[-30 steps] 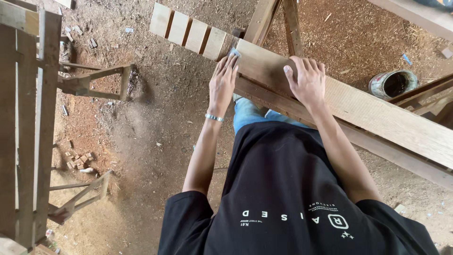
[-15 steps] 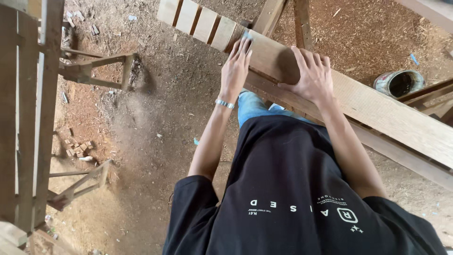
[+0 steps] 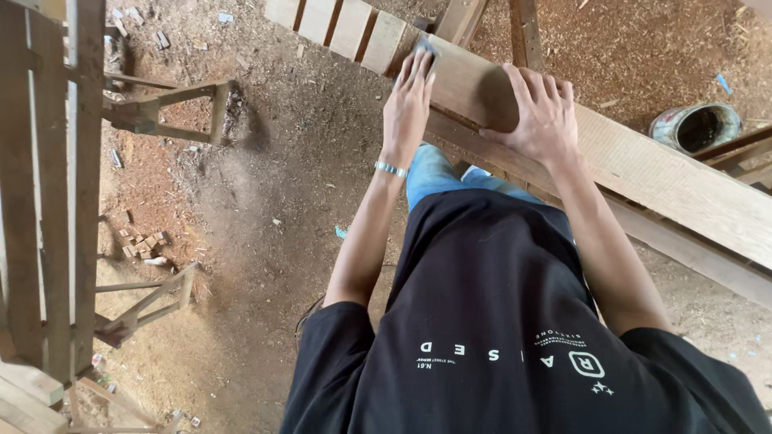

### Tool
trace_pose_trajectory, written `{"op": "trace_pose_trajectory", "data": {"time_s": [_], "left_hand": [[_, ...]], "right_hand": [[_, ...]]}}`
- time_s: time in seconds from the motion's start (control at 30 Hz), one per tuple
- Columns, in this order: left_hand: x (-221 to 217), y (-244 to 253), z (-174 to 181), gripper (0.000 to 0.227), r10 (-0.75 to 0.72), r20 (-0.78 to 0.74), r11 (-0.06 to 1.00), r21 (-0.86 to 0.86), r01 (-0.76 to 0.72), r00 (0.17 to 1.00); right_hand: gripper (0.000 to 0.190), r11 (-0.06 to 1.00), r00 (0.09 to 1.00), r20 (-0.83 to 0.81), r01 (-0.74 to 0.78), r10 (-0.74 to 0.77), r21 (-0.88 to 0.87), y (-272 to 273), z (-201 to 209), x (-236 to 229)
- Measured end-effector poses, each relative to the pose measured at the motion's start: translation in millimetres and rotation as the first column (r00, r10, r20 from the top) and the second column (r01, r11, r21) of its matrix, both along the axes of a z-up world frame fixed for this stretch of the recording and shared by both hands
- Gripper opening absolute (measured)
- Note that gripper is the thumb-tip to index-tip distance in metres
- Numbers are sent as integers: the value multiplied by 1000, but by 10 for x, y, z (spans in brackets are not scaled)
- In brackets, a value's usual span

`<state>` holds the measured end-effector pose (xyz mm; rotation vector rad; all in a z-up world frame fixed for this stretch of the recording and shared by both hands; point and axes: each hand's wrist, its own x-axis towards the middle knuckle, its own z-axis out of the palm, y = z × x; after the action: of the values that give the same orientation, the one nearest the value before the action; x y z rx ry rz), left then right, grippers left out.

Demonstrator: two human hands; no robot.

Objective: The person sands the surface and edges of a wooden beam using sandpaper, occasionally using a scraper to remove material from the corners.

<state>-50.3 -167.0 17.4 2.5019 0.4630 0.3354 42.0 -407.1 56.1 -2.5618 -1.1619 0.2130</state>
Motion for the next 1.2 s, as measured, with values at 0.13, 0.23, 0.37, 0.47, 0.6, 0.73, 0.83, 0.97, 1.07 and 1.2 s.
{"op": "trace_pose_trajectory", "data": {"time_s": [0.13, 0.23, 0.37, 0.47, 0.6, 0.73, 0.83, 0.97, 1.07, 1.2], "left_hand": [[-324, -14, -100, 39, -35, -11, 986, 160, 37, 999], [-251, -22, -179, 41, -42, -8, 990, 136, 42, 999], [149, 78, -196, 42, -7, -24, 1000, -14, 6, 1000], [150, 48, -115, 45, -6, -32, 997, 71, 8, 999], [-284, 39, -10, 44, -34, -31, 997, 64, 36, 999], [-380, 88, -130, 43, -70, -85, 962, 259, 90, 994], [-79, 96, -191, 43, -78, -77, 953, 287, 97, 994], [121, 73, -63, 44, 4, -112, 982, 188, 18, 994], [-160, 32, 46, 43, -13, -57, 979, 201, 24, 998], [-456, 69, 66, 43, -25, -153, 957, 282, 67, 988]], "right_hand": [[119, 1000, 999, 43, -3, 4, -5, 13, -10, 3], [118, 1000, 999, 46, -2, 1, 19, 11, -13, -11], [115, 999, 998, 66, 2, -4, 33, -2, -2, -21], [115, 999, 999, 49, -5, 3, 37, -12, -8, -17], [112, 1000, 997, 74, 3, -3, 5, 16, 5, -7], [117, 999, 999, 33, 13, -12, -38, 36, -19, 6], [117, 999, 999, 34, 15, -14, -34, 8, -31, 3], [117, 1000, 999, 41, 5, -4, -14, 8, -54, -6], [114, 1000, 999, 49, 4, -3, -19, 5, -30, 0], [112, 1000, 996, 86, 0, -1, 12, 22, -11, 5]]}}
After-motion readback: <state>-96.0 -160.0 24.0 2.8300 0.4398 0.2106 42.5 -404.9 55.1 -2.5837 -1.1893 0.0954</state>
